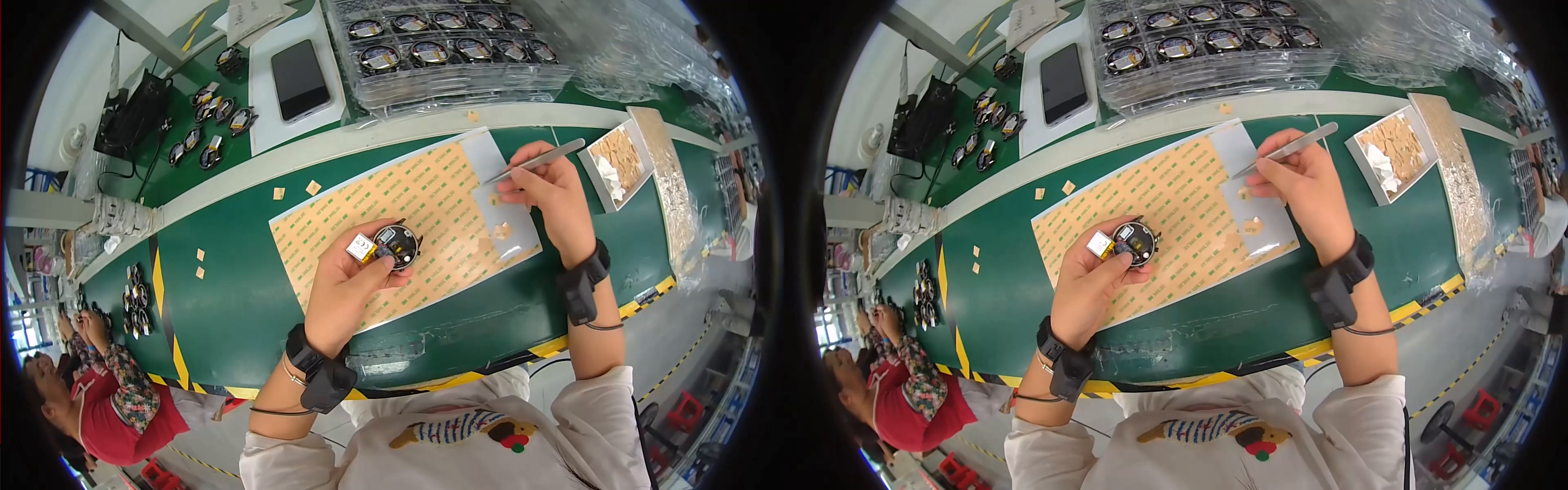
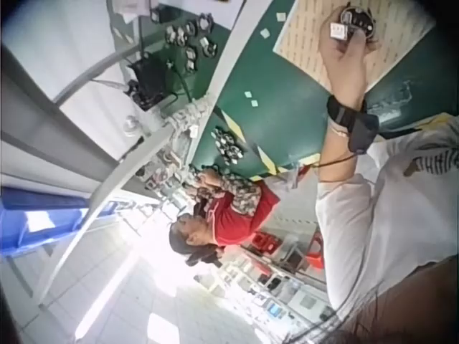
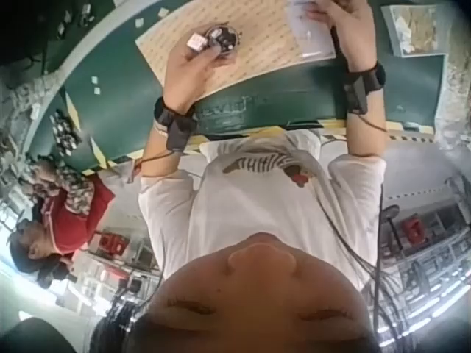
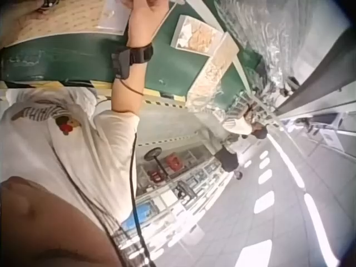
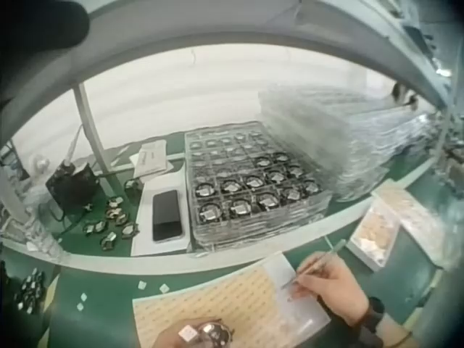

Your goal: The person picks up a watch case, peels a small adhesive square from a sheet using tweezers, and presses it into the case. They then place a battery into the case, press it down, and set the assembled unit onto a stack, repeating the process for several units.

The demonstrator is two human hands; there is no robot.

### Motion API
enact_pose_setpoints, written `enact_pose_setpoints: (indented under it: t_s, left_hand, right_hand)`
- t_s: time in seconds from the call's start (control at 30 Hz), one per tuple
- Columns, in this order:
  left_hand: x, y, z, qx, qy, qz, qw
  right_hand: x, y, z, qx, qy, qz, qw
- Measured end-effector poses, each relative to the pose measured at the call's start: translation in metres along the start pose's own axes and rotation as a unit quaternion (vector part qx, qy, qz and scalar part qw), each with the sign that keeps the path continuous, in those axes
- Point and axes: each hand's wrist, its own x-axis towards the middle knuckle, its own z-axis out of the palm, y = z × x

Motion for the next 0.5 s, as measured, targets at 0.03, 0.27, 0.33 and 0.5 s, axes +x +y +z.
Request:
enact_pose_setpoints:
  t_s: [0.03,0.27,0.33,0.5]
  left_hand:
    - [0.001,0.0,0.0,0.009,-0.002,0.0,1.0]
    - [0.001,0.001,0.004,0.035,0.003,-0.004,0.999]
    - [0.002,0.0,0.004,0.029,0.003,-0.005,1.0]
    - [0.001,0.001,0.002,0.049,-0.003,0.006,0.999]
  right_hand:
    - [0.002,0.003,0.001,0.007,0.008,-0.015,1.0]
    - [0.006,0.01,0.003,0.0,0.022,-0.038,0.999]
    - [0.009,0.011,-0.004,0.048,-0.018,-0.033,0.998]
    - [0.005,0.001,-0.01,0.137,-0.105,-0.02,0.985]
